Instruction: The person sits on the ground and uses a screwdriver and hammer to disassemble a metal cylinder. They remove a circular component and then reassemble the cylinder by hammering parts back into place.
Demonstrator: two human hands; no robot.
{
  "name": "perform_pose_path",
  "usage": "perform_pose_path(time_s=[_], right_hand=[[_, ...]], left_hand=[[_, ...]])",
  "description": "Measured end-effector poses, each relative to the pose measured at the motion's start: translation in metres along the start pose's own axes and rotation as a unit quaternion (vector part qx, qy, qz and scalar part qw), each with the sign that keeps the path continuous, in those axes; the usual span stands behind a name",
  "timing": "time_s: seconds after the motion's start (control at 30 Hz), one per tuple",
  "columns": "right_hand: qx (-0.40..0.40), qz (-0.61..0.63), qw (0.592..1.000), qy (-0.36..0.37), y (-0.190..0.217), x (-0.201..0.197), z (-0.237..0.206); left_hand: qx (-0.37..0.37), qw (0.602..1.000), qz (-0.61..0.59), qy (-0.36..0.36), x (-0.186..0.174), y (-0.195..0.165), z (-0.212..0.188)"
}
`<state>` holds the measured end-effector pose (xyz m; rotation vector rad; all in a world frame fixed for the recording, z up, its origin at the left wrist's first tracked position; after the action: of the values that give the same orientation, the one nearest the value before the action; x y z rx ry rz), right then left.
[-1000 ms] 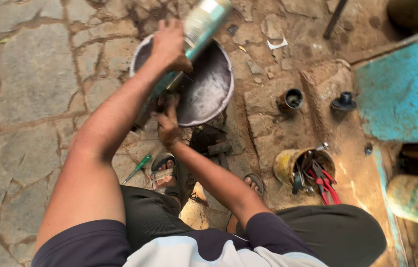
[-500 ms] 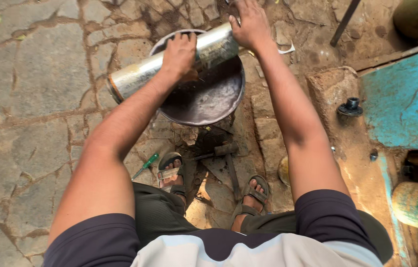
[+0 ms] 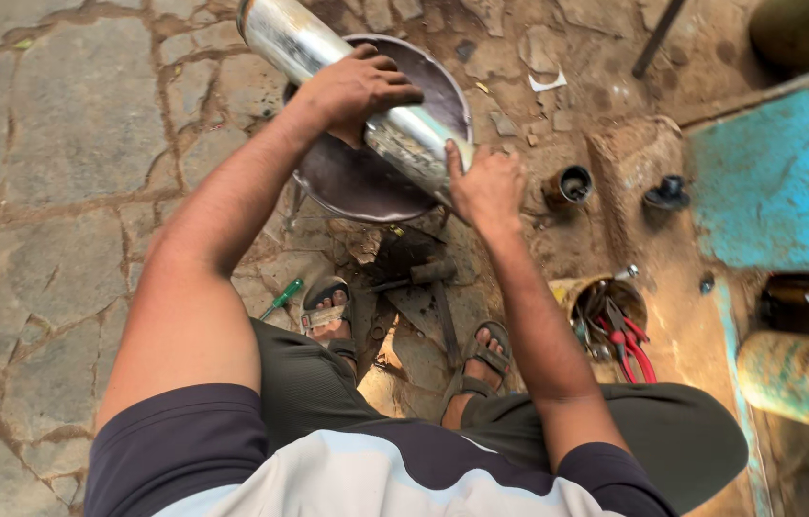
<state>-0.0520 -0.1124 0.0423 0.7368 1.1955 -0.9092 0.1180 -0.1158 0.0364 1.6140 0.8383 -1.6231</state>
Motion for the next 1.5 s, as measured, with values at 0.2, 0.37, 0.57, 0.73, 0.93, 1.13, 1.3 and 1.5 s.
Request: perform_pose_path(time_s=[0.2,0.37,0.57,0.73,0.93,1.13,1.3,1.5], right_hand=[[0.069,0.172,0.968,0.171,-0.019,0.017,-0.043],[0.052,0.352,0.929,0.1,-0.019,0.016,-0.087],[0.234,0.373,0.876,0.197,-0.062,0.075,-0.166],[0.207,0.654,0.673,0.277,-0.031,0.115,-0.162],[0.199,0.688,0.623,0.315,-0.021,0.119,-0.153],[0.198,0.731,0.581,0.299,-0.019,0.126,-0.156],[0.215,0.72,0.601,0.274,-0.035,0.125,-0.171],[0.234,0.704,0.608,0.283,-0.046,0.113,-0.191]], left_hand=[[-0.025,0.995,0.022,0.094,-0.001,-0.004,0.003],[-0.033,0.995,0.041,0.082,0.01,-0.006,-0.016],[-0.079,0.996,0.015,0.033,0.02,-0.011,-0.034],[-0.069,0.989,-0.132,0.015,0.018,-0.009,-0.025],[-0.19,0.949,-0.231,-0.097,0.02,0.013,-0.018],[-0.135,0.972,-0.09,-0.169,0.014,-0.005,-0.005],[-0.137,0.971,-0.108,-0.162,0.014,0.0,0.0],[-0.165,0.969,-0.118,-0.143,0.035,0.008,0.001]])
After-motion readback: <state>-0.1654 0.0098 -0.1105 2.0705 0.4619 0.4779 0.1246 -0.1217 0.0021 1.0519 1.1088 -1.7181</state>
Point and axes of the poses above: each hand's wrist, its own z-axis towards the middle knuckle, its own x-axis out of the palm, y = z × x, the point moved 10 cm from there along z, towards the middle knuckle, and after that the axes turned 1 degree about -x, right-handed, at the moved point
